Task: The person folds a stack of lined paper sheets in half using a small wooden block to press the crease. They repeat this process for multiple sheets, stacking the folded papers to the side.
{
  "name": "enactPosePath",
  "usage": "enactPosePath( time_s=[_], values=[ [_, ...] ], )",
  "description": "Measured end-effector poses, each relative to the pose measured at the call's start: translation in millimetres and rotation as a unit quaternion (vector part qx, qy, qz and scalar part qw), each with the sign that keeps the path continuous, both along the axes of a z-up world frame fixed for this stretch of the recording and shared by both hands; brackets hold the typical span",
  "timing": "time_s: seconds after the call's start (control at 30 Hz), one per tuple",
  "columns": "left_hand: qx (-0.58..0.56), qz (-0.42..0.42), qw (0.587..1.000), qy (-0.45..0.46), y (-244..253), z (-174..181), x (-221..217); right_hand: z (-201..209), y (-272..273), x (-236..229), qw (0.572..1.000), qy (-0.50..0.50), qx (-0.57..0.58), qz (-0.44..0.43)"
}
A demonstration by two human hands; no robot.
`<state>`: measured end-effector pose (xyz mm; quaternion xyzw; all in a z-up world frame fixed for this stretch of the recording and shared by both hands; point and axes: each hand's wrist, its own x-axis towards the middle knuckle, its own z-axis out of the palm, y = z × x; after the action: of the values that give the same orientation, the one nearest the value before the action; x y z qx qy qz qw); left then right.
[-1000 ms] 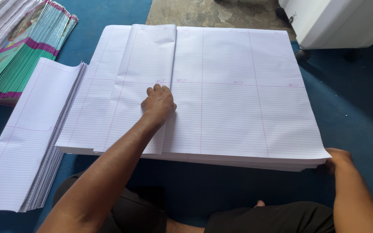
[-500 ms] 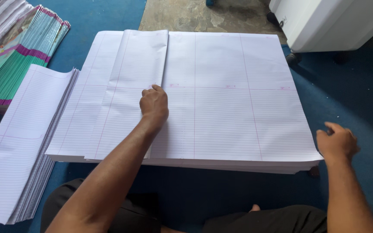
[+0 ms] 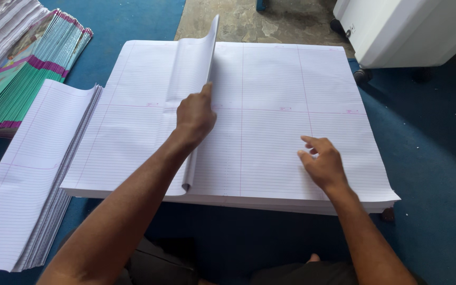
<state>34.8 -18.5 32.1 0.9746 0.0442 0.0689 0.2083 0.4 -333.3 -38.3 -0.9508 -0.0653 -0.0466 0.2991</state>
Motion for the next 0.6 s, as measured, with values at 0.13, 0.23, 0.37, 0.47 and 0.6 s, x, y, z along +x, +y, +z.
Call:
enactPosePath(
  time_s=[0.13,0.23,0.37,0.47,0.6],
  values=[
    [-0.111,-0.004,0.993,-0.032,-16,24,3,4,8,-5,0.998,0.043,0.034,-0.005],
    [-0.193,-0.009,0.98,-0.048,-22,35,7,7,10,-8,0.997,0.035,0.063,0.003],
    [-0.289,-0.076,0.944,-0.139,-23,48,13,10,15,-13,0.99,0.078,0.12,-0.013],
    [-0.414,-0.064,0.904,-0.087,-22,56,12,15,22,-13,0.97,0.136,0.197,-0.04],
    [-0.535,-0.007,0.844,-0.034,-24,56,7,15,34,-14,0.938,0.192,0.29,-0.019]
  ],
)
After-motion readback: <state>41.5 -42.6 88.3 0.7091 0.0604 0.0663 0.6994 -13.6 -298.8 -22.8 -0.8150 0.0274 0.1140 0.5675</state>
